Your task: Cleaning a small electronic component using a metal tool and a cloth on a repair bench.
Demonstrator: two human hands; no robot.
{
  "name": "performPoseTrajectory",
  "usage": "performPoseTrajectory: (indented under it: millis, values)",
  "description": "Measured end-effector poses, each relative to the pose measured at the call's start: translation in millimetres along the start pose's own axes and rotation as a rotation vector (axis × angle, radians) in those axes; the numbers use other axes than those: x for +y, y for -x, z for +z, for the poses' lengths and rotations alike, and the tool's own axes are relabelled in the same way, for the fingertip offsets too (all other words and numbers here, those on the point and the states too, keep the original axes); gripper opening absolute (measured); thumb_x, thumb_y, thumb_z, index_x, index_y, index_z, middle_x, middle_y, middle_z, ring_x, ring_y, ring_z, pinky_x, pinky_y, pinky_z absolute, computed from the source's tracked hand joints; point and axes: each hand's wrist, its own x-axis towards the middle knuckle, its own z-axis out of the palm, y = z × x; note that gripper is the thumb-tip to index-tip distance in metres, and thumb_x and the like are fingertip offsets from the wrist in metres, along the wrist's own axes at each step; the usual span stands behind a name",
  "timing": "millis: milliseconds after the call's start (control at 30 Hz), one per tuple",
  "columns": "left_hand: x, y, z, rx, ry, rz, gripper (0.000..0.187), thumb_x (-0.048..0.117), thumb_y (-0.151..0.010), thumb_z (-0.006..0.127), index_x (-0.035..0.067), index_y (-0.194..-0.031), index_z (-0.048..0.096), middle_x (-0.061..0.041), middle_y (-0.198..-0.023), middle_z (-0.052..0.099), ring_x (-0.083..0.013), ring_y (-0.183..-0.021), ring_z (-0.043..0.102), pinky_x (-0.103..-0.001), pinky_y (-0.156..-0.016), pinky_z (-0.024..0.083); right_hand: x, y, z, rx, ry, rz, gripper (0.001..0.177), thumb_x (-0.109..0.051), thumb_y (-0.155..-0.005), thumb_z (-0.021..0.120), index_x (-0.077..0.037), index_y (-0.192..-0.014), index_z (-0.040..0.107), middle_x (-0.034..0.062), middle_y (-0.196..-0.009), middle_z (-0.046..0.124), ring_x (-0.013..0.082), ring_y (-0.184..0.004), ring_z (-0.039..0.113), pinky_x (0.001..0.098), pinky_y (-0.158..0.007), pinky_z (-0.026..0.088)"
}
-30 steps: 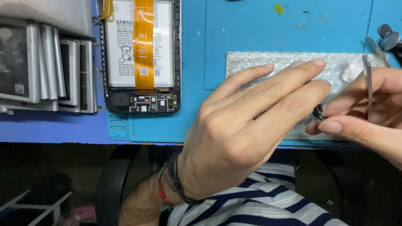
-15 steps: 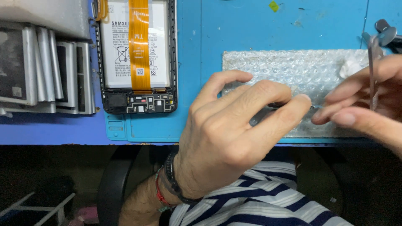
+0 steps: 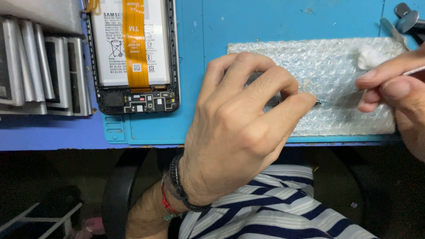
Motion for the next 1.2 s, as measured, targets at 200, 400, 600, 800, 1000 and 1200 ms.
performPoseTrajectory:
  millis: [200,400,600,800,1000,1200]
  values:
    - [-2,3,2,0.010,0.013,0.008,0.019,-0.011,-0.107,0.059,0.004,-0.096,0.064,-0.008,-0.100,0.059,-0.0349,-0.103,0.058,-0.051,-0.096,0.041,-13,3,18,0.093,0.158,-0.005,0.061,-0.031,-0.131,0.032,0.024,-0.147,0.054,0.0375,-0.133,0.065,0.0412,-0.117,0.070,0.0460,-0.113,0.059]
    - [-3,5,3,0.030,0.008,0.010,0.023,-0.011,-0.110,0.058,0.003,-0.092,0.059,-0.008,-0.100,0.058,-0.0348,-0.102,0.057,-0.051,-0.098,0.044,-41,22,39,-0.005,0.217,-0.060,0.044,-0.016,-0.121,0.029,0.019,-0.133,0.053,0.0345,-0.130,0.069,0.0403,-0.125,0.073,0.0447,-0.115,0.061]
    - [-6,7,7,0.050,0.023,0.012,0.027,-0.014,-0.110,0.066,0.003,-0.090,0.059,-0.008,-0.100,0.057,-0.0352,-0.105,0.060,-0.052,-0.098,0.043,-4,48,26,-0.027,0.200,-0.313,0.024,-0.021,-0.135,0.029,-0.024,-0.158,0.036,0.0233,-0.140,0.063,0.0398,-0.129,0.079,0.0523,-0.126,0.072]
    - [-6,8,9,0.074,0.032,0.006,0.030,-0.016,-0.111,0.063,0.003,-0.089,0.057,-0.008,-0.099,0.056,-0.0349,-0.104,0.059,-0.052,-0.099,0.042,27,50,16,-0.043,0.150,-0.391,0.025,-0.024,-0.137,0.029,-0.032,-0.159,0.039,0.0210,-0.144,0.061,0.0434,-0.135,0.077,0.0585,-0.132,0.071]
    - [-5,8,10,0.095,0.033,0.003,0.032,-0.019,-0.109,0.064,0.003,-0.087,0.055,-0.008,-0.098,0.056,-0.0341,-0.103,0.058,-0.051,-0.098,0.043,19,49,16,-0.028,0.142,-0.390,0.015,-0.022,-0.133,0.034,-0.025,-0.147,0.041,0.0206,-0.141,0.062,0.0436,-0.136,0.076,0.0615,-0.134,0.072]
    - [-6,8,9,0.099,0.027,0.019,0.032,-0.019,-0.109,0.064,0.003,-0.087,0.056,-0.008,-0.098,0.057,-0.0340,-0.104,0.058,-0.051,-0.099,0.043,18,51,20,-0.024,0.119,-0.381,0.015,-0.015,-0.131,0.036,-0.023,-0.143,0.042,0.0216,-0.140,0.062,0.0451,-0.138,0.075,0.0642,-0.137,0.071]
